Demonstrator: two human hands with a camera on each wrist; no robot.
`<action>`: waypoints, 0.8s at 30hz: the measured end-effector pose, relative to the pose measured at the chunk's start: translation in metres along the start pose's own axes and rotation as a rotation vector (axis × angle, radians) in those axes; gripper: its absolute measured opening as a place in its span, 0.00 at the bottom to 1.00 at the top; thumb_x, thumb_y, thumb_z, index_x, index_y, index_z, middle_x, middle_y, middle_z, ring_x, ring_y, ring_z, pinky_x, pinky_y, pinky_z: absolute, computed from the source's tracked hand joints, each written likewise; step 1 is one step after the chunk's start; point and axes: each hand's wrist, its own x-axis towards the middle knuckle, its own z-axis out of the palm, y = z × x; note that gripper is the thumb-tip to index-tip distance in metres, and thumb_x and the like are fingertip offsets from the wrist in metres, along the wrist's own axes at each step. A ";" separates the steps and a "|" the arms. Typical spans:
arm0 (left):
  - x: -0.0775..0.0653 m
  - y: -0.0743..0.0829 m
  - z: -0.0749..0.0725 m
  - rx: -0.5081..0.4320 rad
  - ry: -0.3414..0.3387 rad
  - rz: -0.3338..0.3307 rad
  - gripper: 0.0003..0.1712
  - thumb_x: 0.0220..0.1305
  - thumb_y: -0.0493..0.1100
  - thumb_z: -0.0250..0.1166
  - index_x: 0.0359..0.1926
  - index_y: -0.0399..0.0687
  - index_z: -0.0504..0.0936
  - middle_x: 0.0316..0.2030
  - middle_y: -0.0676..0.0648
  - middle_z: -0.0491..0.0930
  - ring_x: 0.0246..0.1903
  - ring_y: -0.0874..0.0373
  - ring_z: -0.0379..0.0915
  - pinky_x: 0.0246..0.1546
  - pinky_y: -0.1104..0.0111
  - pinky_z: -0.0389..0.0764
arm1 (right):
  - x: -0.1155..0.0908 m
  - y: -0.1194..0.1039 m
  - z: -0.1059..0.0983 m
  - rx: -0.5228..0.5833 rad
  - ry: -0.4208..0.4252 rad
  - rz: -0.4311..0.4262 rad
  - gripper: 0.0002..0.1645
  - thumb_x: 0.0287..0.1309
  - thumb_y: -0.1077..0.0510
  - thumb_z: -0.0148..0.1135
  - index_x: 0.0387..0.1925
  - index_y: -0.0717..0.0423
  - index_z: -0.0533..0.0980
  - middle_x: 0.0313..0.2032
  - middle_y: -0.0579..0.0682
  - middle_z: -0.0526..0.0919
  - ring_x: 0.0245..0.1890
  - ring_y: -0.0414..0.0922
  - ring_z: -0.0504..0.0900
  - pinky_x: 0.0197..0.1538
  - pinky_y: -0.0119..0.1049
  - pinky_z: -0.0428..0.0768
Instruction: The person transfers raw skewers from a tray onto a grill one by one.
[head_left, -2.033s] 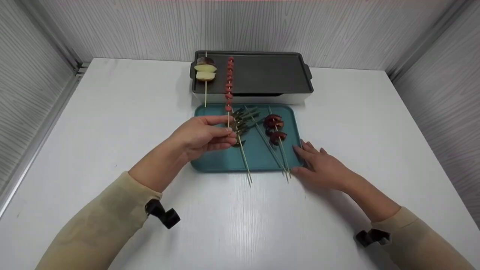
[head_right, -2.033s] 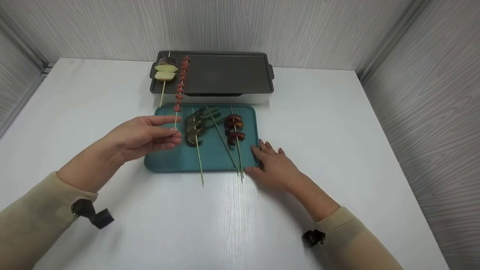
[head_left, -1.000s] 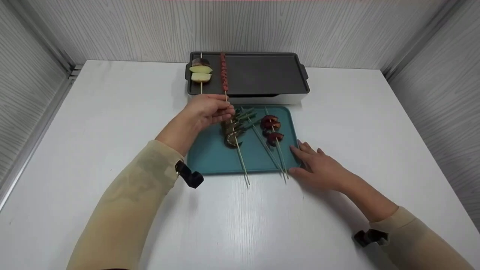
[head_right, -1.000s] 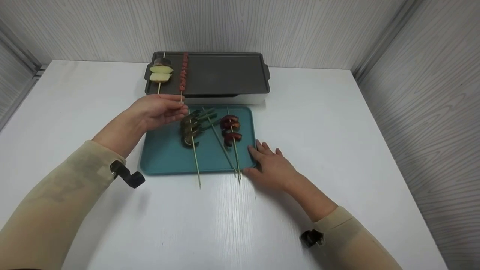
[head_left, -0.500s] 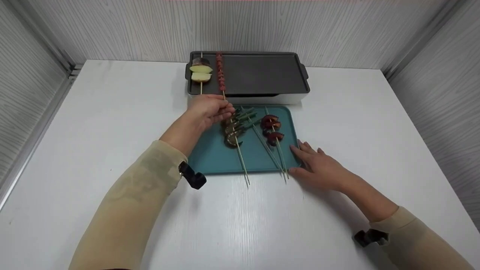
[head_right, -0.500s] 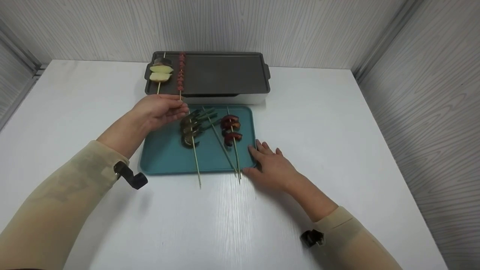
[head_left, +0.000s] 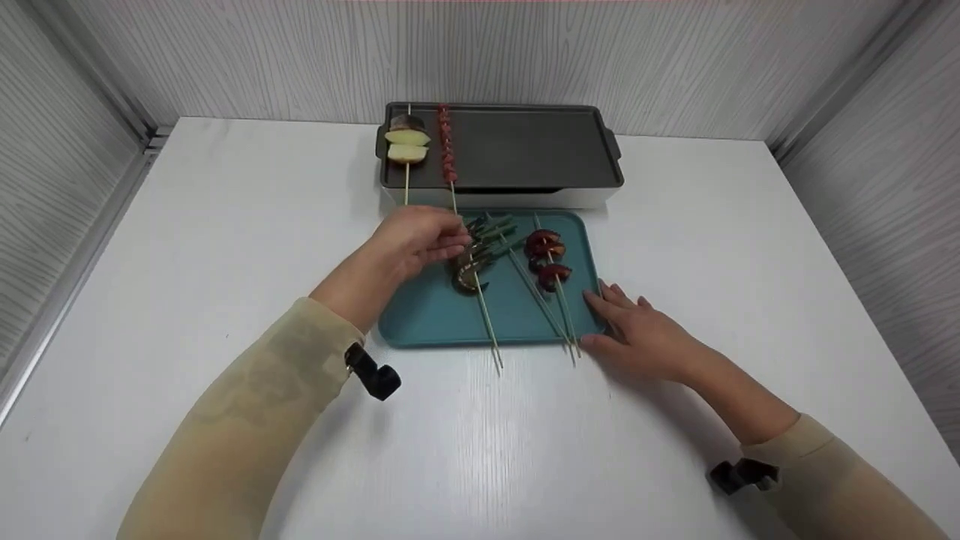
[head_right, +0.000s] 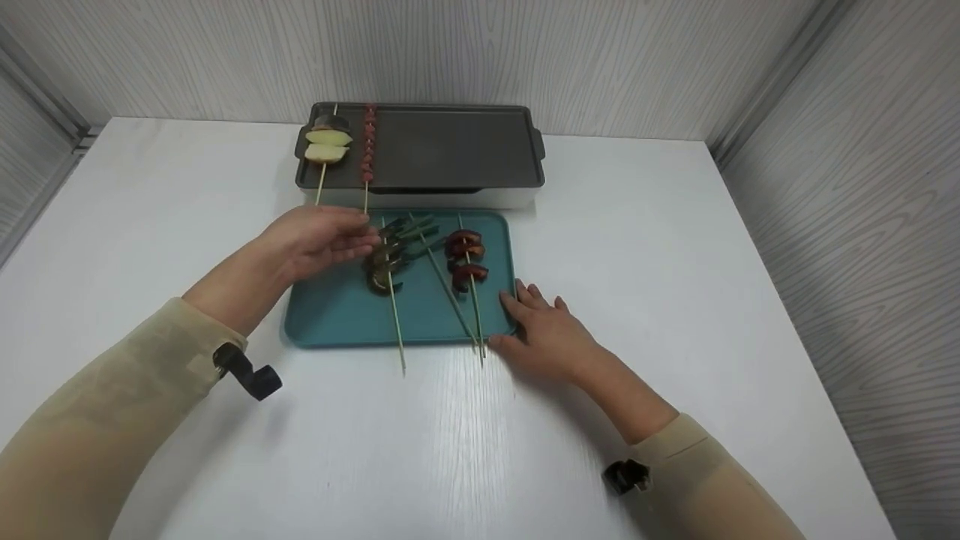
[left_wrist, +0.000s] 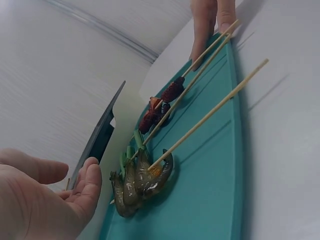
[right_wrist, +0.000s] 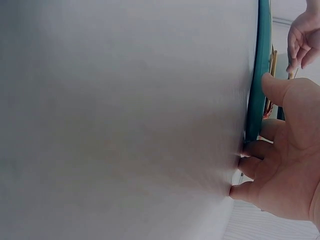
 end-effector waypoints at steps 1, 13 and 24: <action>-0.003 -0.002 -0.002 0.017 -0.002 0.003 0.24 0.79 0.36 0.60 0.71 0.30 0.73 0.56 0.35 0.82 0.44 0.54 0.85 0.55 0.64 0.84 | 0.000 0.000 0.000 -0.001 -0.001 0.001 0.50 0.77 0.33 0.56 0.83 0.59 0.56 0.82 0.63 0.52 0.83 0.58 0.49 0.79 0.65 0.48; -0.042 -0.017 -0.041 0.248 0.011 0.061 0.34 0.81 0.43 0.60 0.80 0.37 0.64 0.67 0.34 0.77 0.58 0.52 0.82 0.60 0.64 0.81 | 0.002 -0.001 0.000 -0.007 -0.006 -0.003 0.50 0.77 0.32 0.55 0.83 0.59 0.56 0.82 0.63 0.52 0.83 0.59 0.49 0.78 0.65 0.49; -0.059 -0.050 -0.068 0.975 0.097 0.478 0.42 0.76 0.54 0.64 0.77 0.30 0.66 0.68 0.28 0.74 0.68 0.35 0.71 0.66 0.43 0.73 | 0.001 0.000 0.000 -0.015 -0.006 -0.001 0.50 0.77 0.31 0.54 0.83 0.59 0.56 0.82 0.63 0.52 0.83 0.60 0.49 0.78 0.66 0.49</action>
